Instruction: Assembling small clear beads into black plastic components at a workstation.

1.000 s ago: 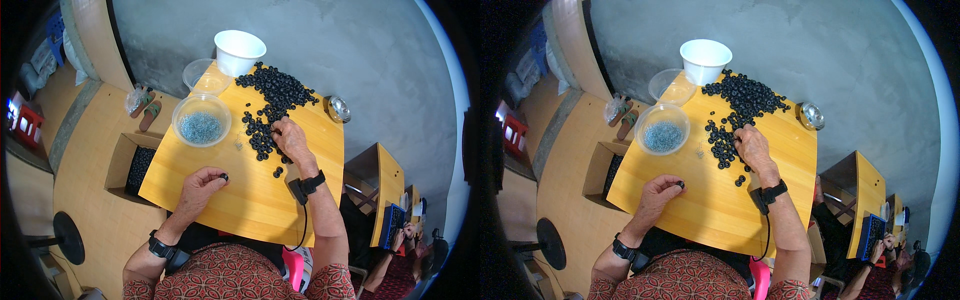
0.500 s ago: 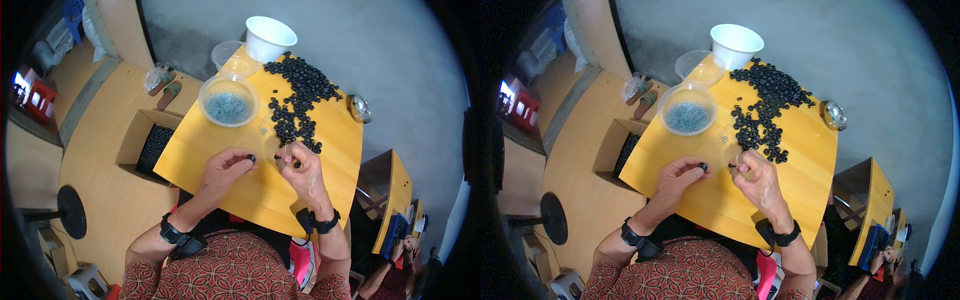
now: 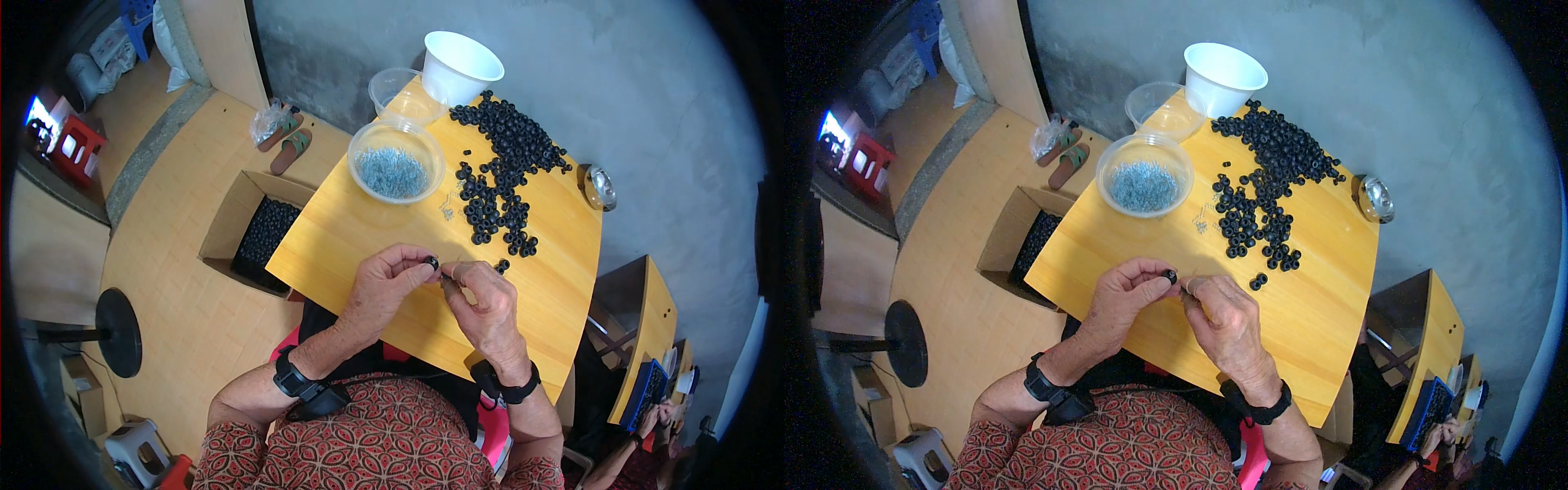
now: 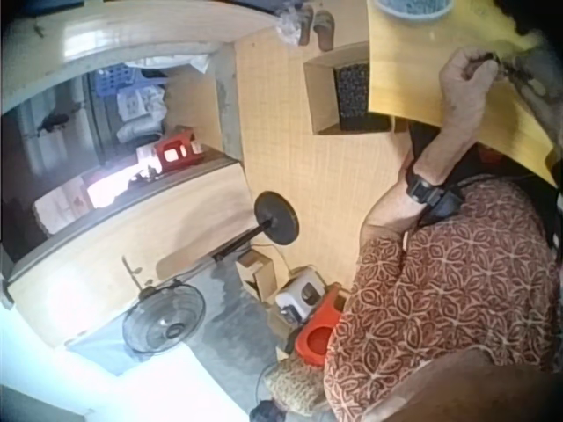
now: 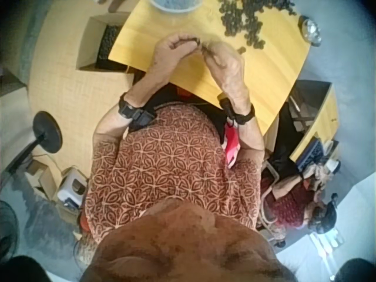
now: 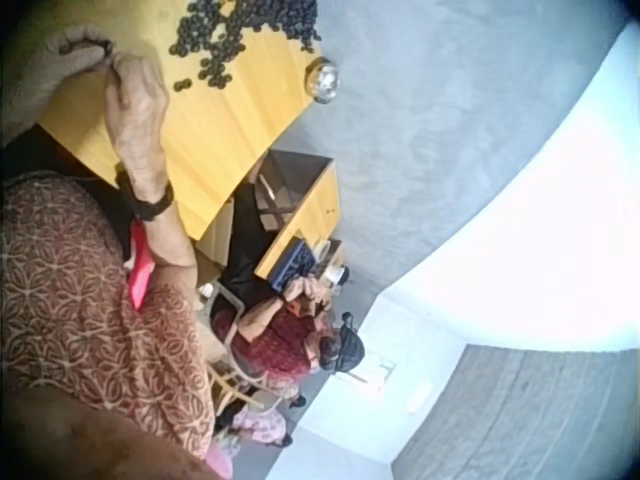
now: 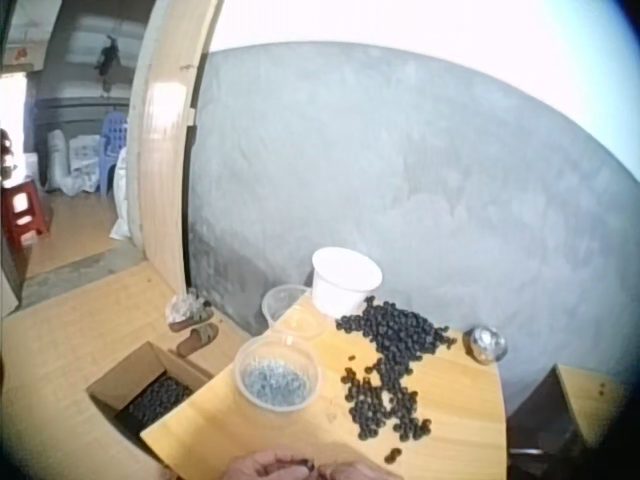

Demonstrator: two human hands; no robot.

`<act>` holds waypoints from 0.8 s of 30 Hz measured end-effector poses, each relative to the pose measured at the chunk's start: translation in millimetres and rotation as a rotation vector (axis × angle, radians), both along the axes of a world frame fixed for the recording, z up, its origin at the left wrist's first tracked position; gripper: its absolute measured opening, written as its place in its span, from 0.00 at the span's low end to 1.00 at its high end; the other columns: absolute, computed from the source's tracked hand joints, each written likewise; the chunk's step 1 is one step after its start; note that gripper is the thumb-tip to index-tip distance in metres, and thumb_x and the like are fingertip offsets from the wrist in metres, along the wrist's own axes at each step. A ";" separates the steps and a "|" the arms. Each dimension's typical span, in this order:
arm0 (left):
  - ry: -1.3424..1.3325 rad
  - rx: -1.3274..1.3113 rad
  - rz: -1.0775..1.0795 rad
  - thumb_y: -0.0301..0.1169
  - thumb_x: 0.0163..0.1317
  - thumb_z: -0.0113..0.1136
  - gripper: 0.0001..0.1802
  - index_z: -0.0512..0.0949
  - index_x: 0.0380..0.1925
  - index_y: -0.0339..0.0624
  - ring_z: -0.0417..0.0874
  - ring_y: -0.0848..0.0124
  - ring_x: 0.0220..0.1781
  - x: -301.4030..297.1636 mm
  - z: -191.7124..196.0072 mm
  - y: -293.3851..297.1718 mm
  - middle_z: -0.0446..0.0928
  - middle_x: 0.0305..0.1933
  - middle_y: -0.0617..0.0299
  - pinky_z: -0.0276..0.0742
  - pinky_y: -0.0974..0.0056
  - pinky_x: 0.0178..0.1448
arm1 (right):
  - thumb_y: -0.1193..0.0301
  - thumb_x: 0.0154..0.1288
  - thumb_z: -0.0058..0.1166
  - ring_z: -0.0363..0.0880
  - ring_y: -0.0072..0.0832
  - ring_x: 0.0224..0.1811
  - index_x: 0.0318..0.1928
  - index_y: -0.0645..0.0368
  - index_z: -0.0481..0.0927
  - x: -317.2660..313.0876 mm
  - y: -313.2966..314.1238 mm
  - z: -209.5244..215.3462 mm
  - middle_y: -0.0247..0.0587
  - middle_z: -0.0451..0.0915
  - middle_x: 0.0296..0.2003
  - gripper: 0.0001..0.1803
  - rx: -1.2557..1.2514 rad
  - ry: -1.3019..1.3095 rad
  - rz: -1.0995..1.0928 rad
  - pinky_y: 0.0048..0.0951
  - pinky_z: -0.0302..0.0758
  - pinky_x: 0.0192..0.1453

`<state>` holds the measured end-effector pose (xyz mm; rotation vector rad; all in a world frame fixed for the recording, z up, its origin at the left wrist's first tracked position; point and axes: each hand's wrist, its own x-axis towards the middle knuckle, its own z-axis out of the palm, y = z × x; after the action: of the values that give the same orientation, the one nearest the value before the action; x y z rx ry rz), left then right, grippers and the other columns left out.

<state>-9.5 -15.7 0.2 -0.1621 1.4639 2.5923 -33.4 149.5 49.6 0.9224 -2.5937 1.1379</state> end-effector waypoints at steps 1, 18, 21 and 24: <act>0.003 0.001 -0.001 0.24 0.67 0.57 0.12 0.75 0.49 0.32 0.83 0.70 0.47 -0.7 -0.4 0.3 0.81 0.44 0.56 0.79 0.67 0.56 | 0.86 0.54 0.60 0.80 0.42 0.36 0.36 0.65 0.79 0.4 0.6 0.0 0.45 0.81 0.33 0.09 -0.004 -0.019 -0.003 0.34 0.78 0.40; 0.060 -0.095 -0.043 0.24 0.66 0.59 0.11 0.77 0.48 0.34 0.81 0.74 0.47 -0.6 -2.5 2.1 0.81 0.45 0.61 0.77 0.70 0.55 | 0.86 0.57 0.59 0.74 0.20 0.29 0.40 0.66 0.81 11.7 4.0 -12.2 0.36 0.77 0.28 0.10 -0.229 -0.238 -0.149 0.22 0.73 0.35; 0.047 -0.122 -0.059 0.24 0.66 0.59 0.11 0.77 0.47 0.34 0.81 0.74 0.47 -1.0 1.1 2.0 0.81 0.45 0.60 0.77 0.70 0.55 | 0.86 0.59 0.59 0.75 0.19 0.30 0.40 0.66 0.81 7.1 11.9 -19.8 0.34 0.78 0.28 0.09 -0.353 -0.316 -0.166 0.21 0.73 0.34; 0.080 -0.173 -0.074 0.24 0.65 0.60 0.11 0.78 0.47 0.33 0.82 0.73 0.48 -2.2 2.3 2.7 0.81 0.44 0.60 0.77 0.69 0.55 | 0.84 0.61 0.59 0.75 0.17 0.30 0.40 0.65 0.81 6.6 11.6 -15.1 0.31 0.78 0.28 0.07 -0.548 -0.493 -0.200 0.20 0.73 0.34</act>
<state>-11.8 -13.0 2.5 -0.0250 1.6886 2.4392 -26.8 161.1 34.5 0.2803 -2.3865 2.0652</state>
